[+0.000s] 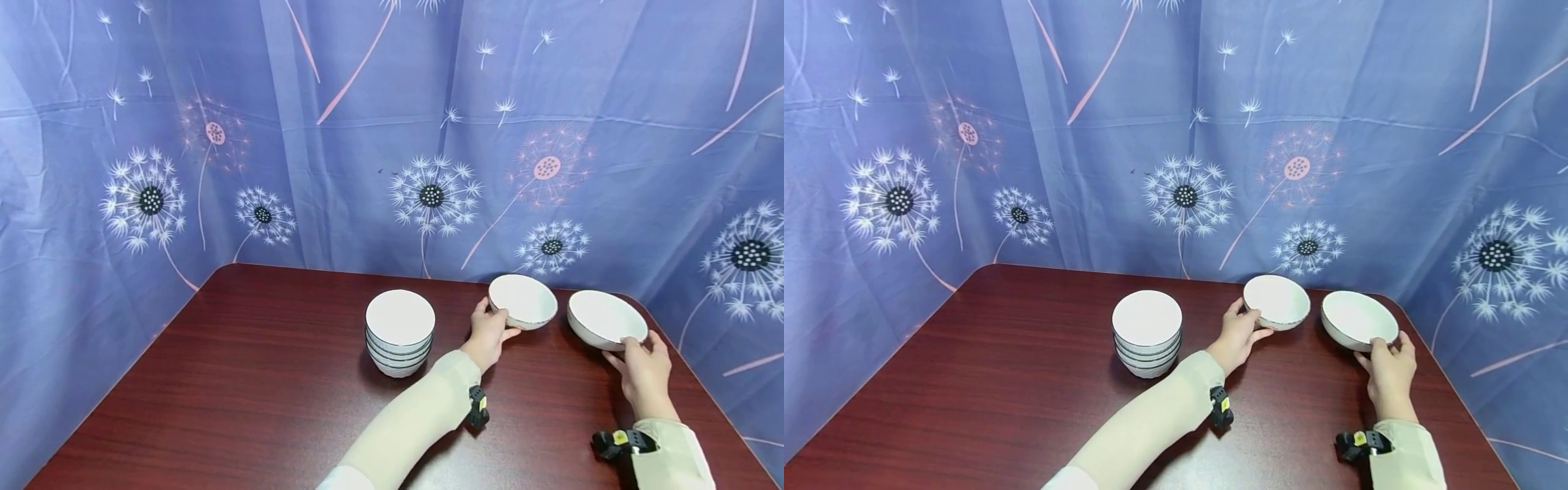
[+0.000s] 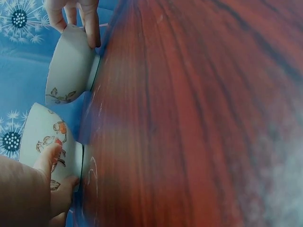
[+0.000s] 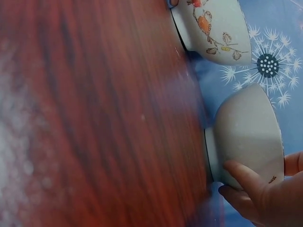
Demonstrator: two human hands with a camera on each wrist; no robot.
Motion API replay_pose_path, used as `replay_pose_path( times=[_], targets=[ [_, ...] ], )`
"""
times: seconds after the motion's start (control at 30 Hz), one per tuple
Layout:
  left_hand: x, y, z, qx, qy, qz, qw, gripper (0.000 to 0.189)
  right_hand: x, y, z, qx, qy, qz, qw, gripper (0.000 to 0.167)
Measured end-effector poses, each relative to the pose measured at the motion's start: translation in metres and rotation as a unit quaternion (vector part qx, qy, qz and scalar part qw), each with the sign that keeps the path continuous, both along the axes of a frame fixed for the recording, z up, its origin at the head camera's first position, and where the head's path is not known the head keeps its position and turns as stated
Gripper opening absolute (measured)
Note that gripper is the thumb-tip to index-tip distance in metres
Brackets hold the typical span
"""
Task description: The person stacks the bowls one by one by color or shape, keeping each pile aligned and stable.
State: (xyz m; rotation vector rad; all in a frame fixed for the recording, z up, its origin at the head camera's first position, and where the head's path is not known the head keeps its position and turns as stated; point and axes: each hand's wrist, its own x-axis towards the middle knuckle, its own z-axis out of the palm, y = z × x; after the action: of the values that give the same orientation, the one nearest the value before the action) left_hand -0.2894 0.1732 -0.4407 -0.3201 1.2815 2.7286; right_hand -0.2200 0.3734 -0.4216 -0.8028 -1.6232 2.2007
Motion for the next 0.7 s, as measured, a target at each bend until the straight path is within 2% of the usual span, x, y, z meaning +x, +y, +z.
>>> replay_pose_path(
  times=[0.3,0.7],
  targets=[
    [0.001,-0.003,0.002,-0.007,0.004,0.003,1.0,0.067,0.001,-0.001,0.002,0.0,0.004,0.0,1.0,0.074],
    [0.014,-0.007,0.016,-0.016,-0.01,0.03,0.9994,0.064,0.002,-0.001,0.002,0.001,0.002,0.001,1.0,0.074]
  ],
)
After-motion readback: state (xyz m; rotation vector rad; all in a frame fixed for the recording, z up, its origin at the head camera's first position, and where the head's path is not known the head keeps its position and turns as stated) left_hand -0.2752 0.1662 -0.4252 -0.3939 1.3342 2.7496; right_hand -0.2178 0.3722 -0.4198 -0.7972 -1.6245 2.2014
